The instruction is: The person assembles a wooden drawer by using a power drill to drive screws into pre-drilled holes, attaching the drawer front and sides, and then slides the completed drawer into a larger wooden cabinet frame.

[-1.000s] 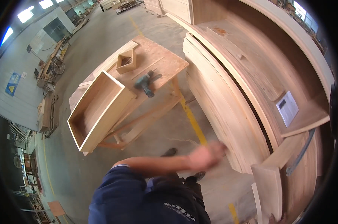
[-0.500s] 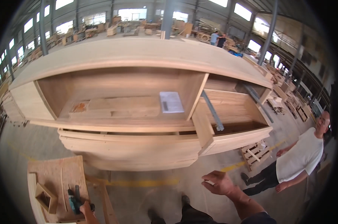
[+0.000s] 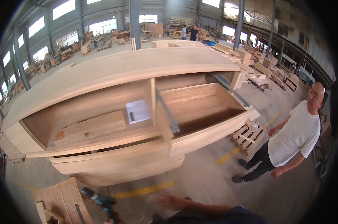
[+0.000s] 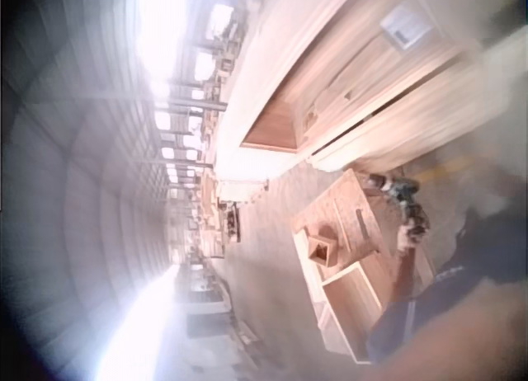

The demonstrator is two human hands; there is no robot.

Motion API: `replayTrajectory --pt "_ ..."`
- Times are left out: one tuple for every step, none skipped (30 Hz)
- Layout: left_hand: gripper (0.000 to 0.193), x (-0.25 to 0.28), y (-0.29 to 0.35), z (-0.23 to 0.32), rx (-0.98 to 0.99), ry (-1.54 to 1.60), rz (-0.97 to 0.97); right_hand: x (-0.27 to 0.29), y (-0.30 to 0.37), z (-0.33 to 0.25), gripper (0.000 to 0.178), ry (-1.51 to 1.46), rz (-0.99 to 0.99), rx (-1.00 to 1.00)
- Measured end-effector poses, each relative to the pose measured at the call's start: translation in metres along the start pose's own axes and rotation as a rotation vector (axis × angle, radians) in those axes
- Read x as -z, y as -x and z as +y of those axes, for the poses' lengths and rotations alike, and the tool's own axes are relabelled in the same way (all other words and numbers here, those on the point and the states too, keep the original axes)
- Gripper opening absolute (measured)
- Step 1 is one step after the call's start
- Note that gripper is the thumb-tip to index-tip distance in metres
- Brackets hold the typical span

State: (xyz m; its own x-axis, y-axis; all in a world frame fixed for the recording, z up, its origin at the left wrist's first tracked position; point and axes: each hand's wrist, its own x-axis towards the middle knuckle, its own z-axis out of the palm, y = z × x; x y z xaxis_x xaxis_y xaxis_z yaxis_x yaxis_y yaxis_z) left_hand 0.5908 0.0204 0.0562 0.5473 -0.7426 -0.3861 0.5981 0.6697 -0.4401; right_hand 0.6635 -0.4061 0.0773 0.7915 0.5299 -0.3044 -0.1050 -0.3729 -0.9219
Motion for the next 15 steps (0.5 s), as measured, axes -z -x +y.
replayTrajectory --pt "0.041 0.002 -0.039 -0.038 -0.387 -0.704 0.036 -0.004 -0.001 0.004 0.036 -0.091 0.001 0.238" --pt "0.057 -0.015 -0.084 -0.048 0.034 -0.660 -0.096 -0.003 0.004 0.005 0.038 -0.179 0.003 0.430" --pt "0.063 -0.012 -0.132 -0.087 -0.166 -0.786 -0.238 0.003 0.013 0.006 0.038 -0.183 0.011 0.477" --pt "0.054 -0.022 -0.166 -0.112 0.006 -0.676 -0.346 0.011 0.031 0.004 0.049 -0.621 -0.142 0.414" --pt "0.057 -0.032 -0.201 -0.139 0.063 -0.695 -0.365 0.025 0.052 -0.001 0.056 -0.922 -0.259 0.365" --pt "0.059 -0.045 -0.234 -0.166 0.124 -0.760 -0.372 0.039 0.073 -0.008 0.065 -1.068 -0.292 0.334" --pt "0.062 -0.059 -0.264 -0.192 0.191 -0.838 -0.398 0.057 0.098 -0.014 0.072 -1.246 -0.298 0.360" --pt "0.065 -0.075 -0.290 -0.217 0.321 -0.879 -0.488 0.078 0.123 -0.019 0.076 -1.331 -0.236 0.382" --pt "0.068 -0.092 -0.313 -0.240 0.343 -1.043 -0.484 0.098 0.148 -0.022 0.079 -1.273 -0.053 0.414" --pt "0.071 -0.109 -0.334 -0.261 0.437 -1.202 -0.552 0.117 0.169 -0.023 0.077 -1.177 0.143 0.469" --pt "0.074 -0.126 -0.351 -0.278 0.537 -1.417 -0.624 0.136 0.189 -0.020 0.074 -1.083 0.348 0.433" --pt "0.057 -0.146 -0.372 -0.293 0.860 -1.689 -0.681 0.150 0.211 -0.016 0.072 -1.120 0.495 0.353" --pt "0.046 -0.161 -0.381 -0.308 0.650 -2.131 -0.594 0.164 0.234 -0.010 0.071 -1.105 0.610 0.293" --pt "0.040 -0.175 -0.388 -0.321 0.414 -2.530 -0.508 0.176 0.248 0.000 0.061 -0.975 0.756 0.315" --pt "0.039 -0.196 -0.398 -0.326 0.276 -2.526 -0.407 0.193 0.257 0.012 0.054 -0.739 0.865 0.351"
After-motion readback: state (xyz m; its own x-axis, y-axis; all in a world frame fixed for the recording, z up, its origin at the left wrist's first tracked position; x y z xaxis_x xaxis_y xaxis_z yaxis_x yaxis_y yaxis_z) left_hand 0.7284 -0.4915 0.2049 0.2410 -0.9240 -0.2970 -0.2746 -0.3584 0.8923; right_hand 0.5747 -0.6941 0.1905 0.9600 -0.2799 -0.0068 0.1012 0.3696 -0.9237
